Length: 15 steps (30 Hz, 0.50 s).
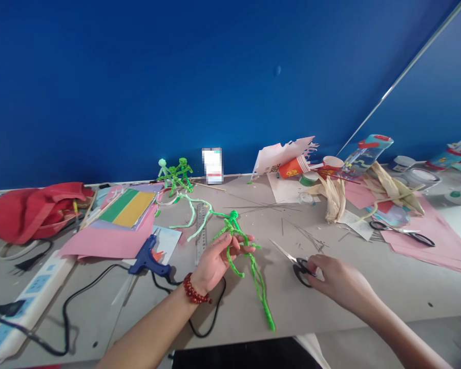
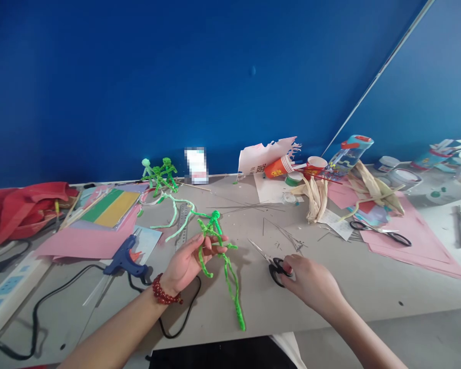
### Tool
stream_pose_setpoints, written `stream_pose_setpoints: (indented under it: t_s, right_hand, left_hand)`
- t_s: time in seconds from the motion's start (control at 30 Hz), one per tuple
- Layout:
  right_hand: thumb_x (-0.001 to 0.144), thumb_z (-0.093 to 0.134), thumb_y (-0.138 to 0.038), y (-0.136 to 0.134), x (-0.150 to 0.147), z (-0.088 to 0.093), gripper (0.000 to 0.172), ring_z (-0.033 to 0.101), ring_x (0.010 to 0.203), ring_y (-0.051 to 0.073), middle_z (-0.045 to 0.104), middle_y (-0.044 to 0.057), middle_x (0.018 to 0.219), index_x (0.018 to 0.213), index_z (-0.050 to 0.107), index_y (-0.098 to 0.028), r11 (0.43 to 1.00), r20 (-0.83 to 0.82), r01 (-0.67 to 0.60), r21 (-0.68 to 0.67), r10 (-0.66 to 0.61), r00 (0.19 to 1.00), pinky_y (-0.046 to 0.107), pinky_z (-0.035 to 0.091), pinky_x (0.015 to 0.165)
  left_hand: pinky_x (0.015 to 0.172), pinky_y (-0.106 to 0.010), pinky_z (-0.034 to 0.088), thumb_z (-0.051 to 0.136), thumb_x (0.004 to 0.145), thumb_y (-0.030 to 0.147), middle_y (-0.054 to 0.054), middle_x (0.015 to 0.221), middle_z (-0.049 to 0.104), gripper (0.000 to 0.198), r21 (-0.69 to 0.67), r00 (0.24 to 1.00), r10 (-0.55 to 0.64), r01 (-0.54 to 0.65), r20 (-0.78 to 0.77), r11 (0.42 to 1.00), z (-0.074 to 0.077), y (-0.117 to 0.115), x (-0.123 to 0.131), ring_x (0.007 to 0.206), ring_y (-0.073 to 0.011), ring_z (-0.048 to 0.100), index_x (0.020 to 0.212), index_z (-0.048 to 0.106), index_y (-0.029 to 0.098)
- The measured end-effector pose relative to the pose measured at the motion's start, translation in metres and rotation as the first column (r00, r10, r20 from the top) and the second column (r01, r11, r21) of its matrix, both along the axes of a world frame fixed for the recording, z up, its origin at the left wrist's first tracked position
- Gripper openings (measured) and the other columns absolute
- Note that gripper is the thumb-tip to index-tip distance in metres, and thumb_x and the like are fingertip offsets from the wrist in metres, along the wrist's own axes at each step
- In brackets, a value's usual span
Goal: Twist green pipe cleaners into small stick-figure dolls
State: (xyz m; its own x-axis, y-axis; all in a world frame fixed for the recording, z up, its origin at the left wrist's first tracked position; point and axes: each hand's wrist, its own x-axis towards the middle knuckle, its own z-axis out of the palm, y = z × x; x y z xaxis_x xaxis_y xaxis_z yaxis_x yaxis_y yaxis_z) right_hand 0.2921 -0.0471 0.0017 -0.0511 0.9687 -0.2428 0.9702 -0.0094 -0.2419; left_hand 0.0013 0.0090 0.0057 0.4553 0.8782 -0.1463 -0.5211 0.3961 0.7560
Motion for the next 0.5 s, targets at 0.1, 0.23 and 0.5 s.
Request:
stream_pose_setpoints:
  t_s: [0.1, 0.23, 0.5]
  right_hand:
    - [0.08, 0.052, -0.027, -0.001, -0.003, 0.002, 0.009, 0.065, 0.067, 0.021, 0.067, 0.001, 0.073, 0.074, 0.057, -0.023, 0.999, 0.058, -0.047, -0.014, 0.047, 0.997, 0.025, 0.03, 0.052]
    - [0.078, 0.051, -0.024, 0.0, -0.008, 0.003, 0.009, 0.065, 0.067, 0.023, 0.067, 0.003, 0.071, 0.072, 0.056, -0.022, 0.998, 0.125, -0.068, 0.003, 0.067, 0.99, 0.025, 0.028, 0.051]
    - [0.079, 0.057, -0.047, 0.008, 0.01, -0.007, 0.027, 0.051, 0.046, 0.011, 0.057, -0.002, 0.063, 0.084, 0.051, -0.021, 0.94, -0.605, 0.015, -0.341, -0.232, 0.762, 0.021, 0.034, 0.044]
  left_hand:
    - [0.102, -0.042, 0.04, 0.052, 0.091, 0.033, -0.013, 0.113, 0.069, 0.03, 0.028, 1.0, -0.018, 0.018, 0.018, 0.999, 0.001, -0.001, 0.003, 0.099, -0.0262, 0.068, 0.071, 0.064, 0.014]
    - [0.102, -0.044, 0.04, 0.053, 0.09, 0.034, -0.014, 0.119, 0.066, 0.03, 0.026, 0.999, -0.041, 0.04, 0.027, 0.999, 0.002, -0.002, 0.004, 0.101, -0.0277, 0.067, 0.071, 0.064, 0.014]
    - [0.098, -0.043, 0.044, 0.054, 0.089, 0.028, -0.013, 0.114, 0.067, 0.032, 0.041, 0.999, -0.021, 0.02, 0.036, 0.999, 0.0, -0.003, 0.004, 0.094, -0.0249, 0.068, 0.061, 0.06, 0.014]
